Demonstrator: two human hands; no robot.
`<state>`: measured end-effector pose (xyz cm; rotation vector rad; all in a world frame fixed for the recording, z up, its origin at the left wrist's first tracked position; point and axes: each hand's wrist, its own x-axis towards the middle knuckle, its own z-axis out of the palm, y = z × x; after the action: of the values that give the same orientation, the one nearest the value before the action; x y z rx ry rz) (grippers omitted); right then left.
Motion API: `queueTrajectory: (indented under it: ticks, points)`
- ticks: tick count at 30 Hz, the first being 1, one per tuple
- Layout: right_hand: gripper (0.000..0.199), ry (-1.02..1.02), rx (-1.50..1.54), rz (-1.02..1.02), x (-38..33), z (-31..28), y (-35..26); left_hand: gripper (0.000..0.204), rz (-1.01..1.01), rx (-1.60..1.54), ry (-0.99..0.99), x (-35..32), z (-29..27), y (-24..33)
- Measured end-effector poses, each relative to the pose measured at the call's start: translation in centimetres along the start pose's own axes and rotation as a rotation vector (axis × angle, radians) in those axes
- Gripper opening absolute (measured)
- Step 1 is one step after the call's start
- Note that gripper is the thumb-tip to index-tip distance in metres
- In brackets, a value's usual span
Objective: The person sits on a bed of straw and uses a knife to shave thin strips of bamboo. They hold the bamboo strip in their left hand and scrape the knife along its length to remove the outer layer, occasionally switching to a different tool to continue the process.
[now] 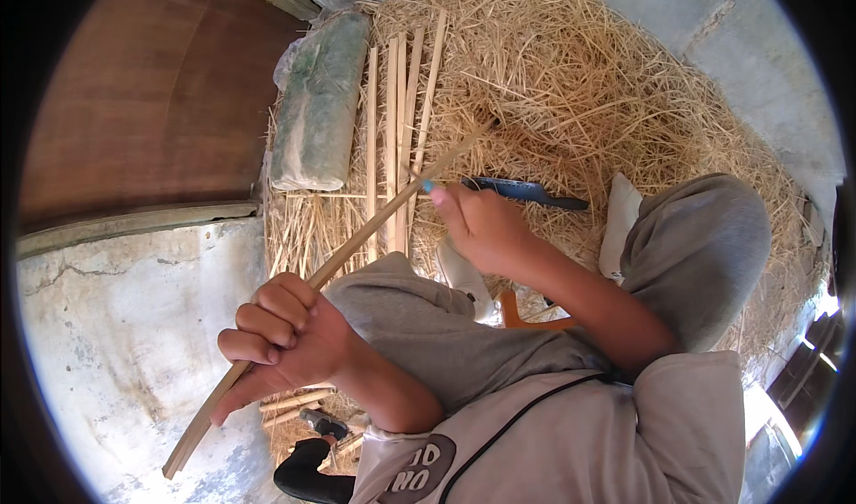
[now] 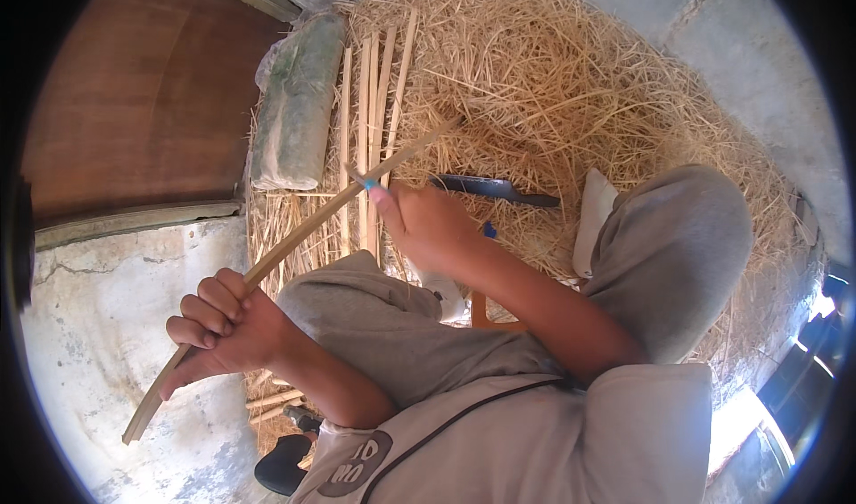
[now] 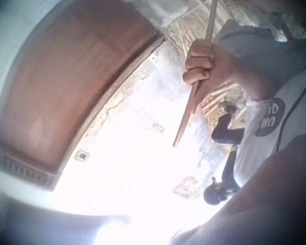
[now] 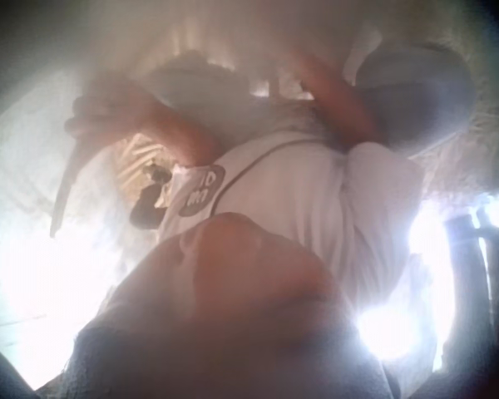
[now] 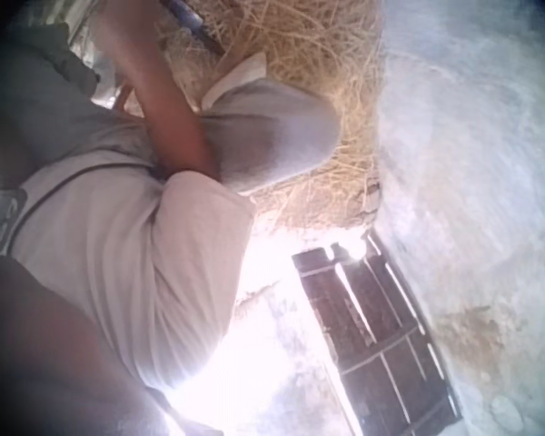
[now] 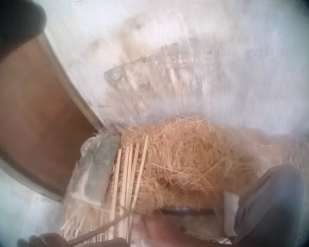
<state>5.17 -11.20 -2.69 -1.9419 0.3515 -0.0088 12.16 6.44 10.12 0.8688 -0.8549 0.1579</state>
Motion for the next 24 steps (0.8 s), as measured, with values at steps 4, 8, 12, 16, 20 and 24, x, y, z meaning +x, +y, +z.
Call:
queueTrajectory:
  ticks: [4,8,12,16,20,24]
  points:
    - [0.058,-0.059,0.032,0.129,0.7,-0.3,1.3,0.077,-0.003,-0.008,0.051,0.1,-0.3,-0.1]
    - [0.062,-0.002,0.011,0.057,0.3,0.6,1.2,0.078,-0.006,-0.01,0.088,0.2,-0.5,0.1]
    - [0.059,0.016,0.009,-0.044,0.2,1.0,1.4,0.078,-0.015,-0.017,0.133,0.0,-0.7,0.2]
    - [0.06,-0.007,-0.031,0.01,0.6,0.0,1.0,0.077,-0.002,-0.004,0.212,0.4,-0.4,-0.1]
    - [0.061,-0.141,0.201,0.091,0.2,-0.4,-0.5,0.078,0.001,-0.021,0.176,0.2,0.0,0.2]
    - [0.062,0.018,0.033,-0.013,1.1,0.4,1.0,0.08,-0.001,-0.004,0.253,0.4,0.2,-0.1]
